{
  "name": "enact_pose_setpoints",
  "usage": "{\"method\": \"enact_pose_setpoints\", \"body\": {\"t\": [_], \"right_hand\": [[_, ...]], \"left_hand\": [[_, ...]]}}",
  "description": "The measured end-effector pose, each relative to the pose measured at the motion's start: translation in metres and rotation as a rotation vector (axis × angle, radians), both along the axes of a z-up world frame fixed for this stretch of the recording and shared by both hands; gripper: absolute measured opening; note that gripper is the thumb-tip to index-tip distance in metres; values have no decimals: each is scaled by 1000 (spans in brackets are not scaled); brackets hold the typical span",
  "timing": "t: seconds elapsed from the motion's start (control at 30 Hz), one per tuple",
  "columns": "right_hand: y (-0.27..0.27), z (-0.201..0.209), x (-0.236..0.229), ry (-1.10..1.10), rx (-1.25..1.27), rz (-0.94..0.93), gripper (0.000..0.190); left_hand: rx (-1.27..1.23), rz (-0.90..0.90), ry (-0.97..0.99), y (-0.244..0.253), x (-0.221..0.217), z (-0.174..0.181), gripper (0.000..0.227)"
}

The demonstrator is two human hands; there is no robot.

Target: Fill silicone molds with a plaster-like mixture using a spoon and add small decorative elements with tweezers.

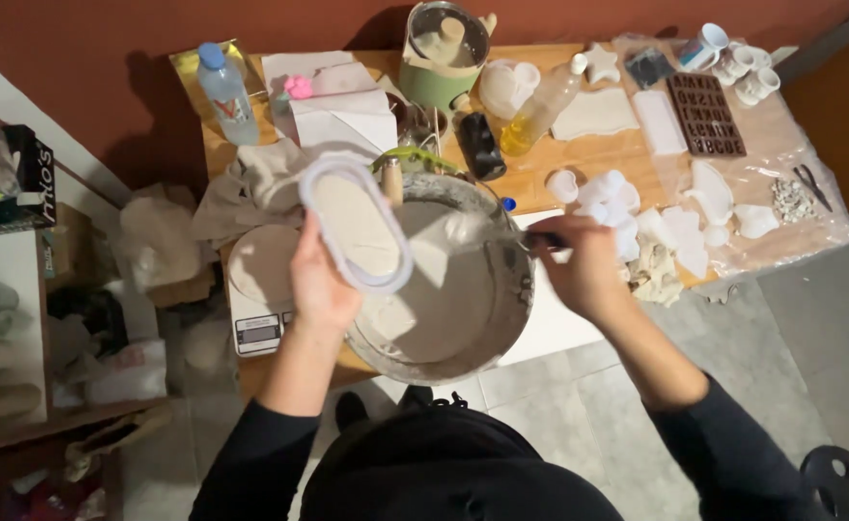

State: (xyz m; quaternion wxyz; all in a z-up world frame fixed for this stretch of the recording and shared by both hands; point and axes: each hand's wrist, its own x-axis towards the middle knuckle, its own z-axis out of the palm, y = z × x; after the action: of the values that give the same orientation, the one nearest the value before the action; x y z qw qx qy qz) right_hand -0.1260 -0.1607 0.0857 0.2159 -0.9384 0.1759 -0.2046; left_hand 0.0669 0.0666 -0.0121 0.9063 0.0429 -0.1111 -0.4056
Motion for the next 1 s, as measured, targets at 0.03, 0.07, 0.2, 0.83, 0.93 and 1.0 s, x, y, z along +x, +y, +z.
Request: {"method": "enact_pose_setpoints", "body": {"t": [0.03, 0.07, 0.2, 0.83, 0.93, 1.0], "right_hand": [[-12, -40, 12, 3, 2, -3, 17], [-23, -81, 22, 166, -196, 62, 18], [-16, -154, 69, 385, -820, 298, 12], [-3, -251, 52, 972, -7, 61, 28], [-13, -262, 53, 883, 218, 22, 29], [-13, -247, 50, 804, 470, 36, 27]], "left_hand": [[2, -3, 3, 7, 1, 6, 54], [124, 39, 47, 14, 1, 12, 56], [205, 60, 44, 30, -3, 18, 62], [174, 43, 38, 55, 11, 20, 59], [182, 38, 47, 53, 15, 18, 59], [159, 51, 33, 52, 17, 15, 58]]}}
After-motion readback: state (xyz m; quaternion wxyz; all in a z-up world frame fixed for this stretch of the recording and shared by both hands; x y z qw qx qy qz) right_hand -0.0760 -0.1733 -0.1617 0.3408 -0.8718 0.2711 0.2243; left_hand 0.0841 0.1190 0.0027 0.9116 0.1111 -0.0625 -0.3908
